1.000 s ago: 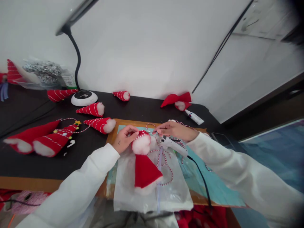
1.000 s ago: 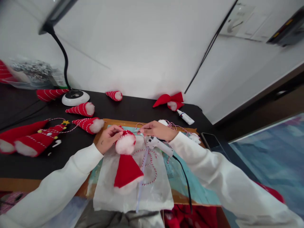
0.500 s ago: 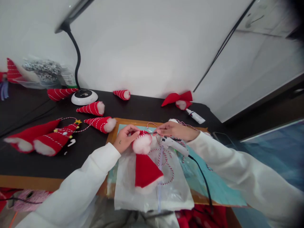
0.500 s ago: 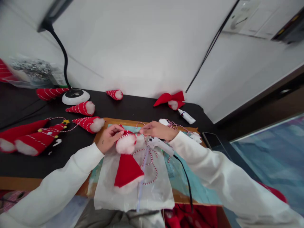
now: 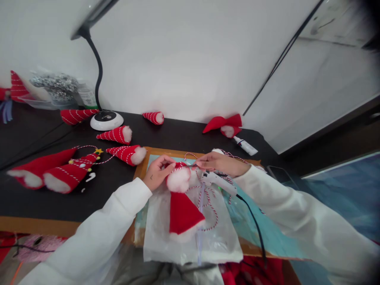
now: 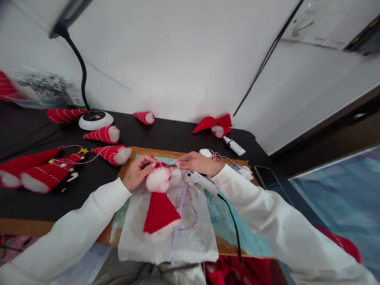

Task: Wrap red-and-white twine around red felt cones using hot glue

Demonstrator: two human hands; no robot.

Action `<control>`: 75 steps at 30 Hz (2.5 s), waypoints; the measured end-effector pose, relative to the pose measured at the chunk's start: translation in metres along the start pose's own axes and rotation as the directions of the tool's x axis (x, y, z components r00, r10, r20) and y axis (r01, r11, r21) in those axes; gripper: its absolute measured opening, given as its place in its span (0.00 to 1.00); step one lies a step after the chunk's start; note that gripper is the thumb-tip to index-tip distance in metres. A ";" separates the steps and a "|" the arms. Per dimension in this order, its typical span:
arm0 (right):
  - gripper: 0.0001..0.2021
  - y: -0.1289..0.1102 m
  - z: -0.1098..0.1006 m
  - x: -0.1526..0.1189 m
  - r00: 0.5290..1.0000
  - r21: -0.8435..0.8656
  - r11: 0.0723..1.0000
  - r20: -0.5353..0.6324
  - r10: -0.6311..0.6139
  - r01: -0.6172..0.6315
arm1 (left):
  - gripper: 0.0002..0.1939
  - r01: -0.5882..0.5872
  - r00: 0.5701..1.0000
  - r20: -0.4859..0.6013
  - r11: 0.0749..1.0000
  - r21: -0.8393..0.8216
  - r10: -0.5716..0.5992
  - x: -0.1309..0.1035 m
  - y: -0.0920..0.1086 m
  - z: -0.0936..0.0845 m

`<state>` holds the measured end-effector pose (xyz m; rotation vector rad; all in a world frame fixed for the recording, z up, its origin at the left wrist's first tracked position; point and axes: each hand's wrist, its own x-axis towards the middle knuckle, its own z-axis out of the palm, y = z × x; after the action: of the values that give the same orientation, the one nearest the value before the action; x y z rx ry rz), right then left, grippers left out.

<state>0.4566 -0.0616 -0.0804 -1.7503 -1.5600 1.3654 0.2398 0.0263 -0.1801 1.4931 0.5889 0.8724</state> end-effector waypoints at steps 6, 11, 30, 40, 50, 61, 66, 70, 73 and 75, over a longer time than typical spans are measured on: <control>0.28 0.000 0.003 0.007 0.999 0.080 0.997 0.036 -0.012 0.009 | 0.11 -0.005 1.000 0.006 1.000 -0.002 0.005 0.000 0.001 0.000; 0.27 0.010 0.006 0.009 0.998 0.211 0.977 0.068 0.011 -0.025 | 0.12 -0.001 1.000 0.005 1.000 -0.020 0.001 0.000 0.001 0.000; 0.25 0.024 0.035 0.019 0.998 0.581 0.812 0.046 0.039 -0.059 | 0.15 0.016 0.999 -0.028 0.999 -0.038 -0.017 -0.001 -0.006 0.004; 0.26 0.026 0.043 0.017 0.999 0.640 0.768 0.018 0.037 -0.040 | 0.17 0.031 0.999 -0.026 0.997 -0.074 -0.033 0.000 -0.003 0.005; 0.25 0.029 0.048 0.020 0.999 0.680 0.733 0.005 0.031 -0.026 | 0.16 0.044 0.998 -0.029 0.994 -0.095 -0.047 0.001 -0.004 0.006; 0.24 0.032 0.051 0.021 0.999 0.737 0.676 -0.024 0.042 -0.010 | 0.19 0.076 0.996 -0.032 0.991 -0.109 -0.080 0.002 0.000 0.006; 0.22 0.034 0.050 0.020 0.999 0.748 0.663 -0.013 0.043 -0.019 | 0.19 0.076 0.997 -0.020 0.989 -0.127 -0.079 0.002 0.000 0.006; 0.22 0.034 0.051 0.021 0.999 0.756 0.654 -0.006 0.041 -0.022 | 0.20 0.090 0.996 -0.016 0.988 -0.126 -0.093 0.001 0.000 0.005; 0.22 0.034 0.052 0.021 0.999 0.762 0.647 -0.017 0.037 -0.011 | 0.21 0.095 0.995 -0.018 0.988 -0.124 -0.098 0.001 -0.001 0.005; 0.22 0.035 0.054 0.021 0.999 0.764 0.645 -0.027 0.036 -0.002 | 0.21 0.090 0.995 -0.020 0.989 -0.114 -0.093 0.001 -0.001 0.005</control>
<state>0.4253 -0.0674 -0.1399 -1.2229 -0.7163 1.6513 0.2448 0.0245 -0.1808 1.3440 0.6125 0.8408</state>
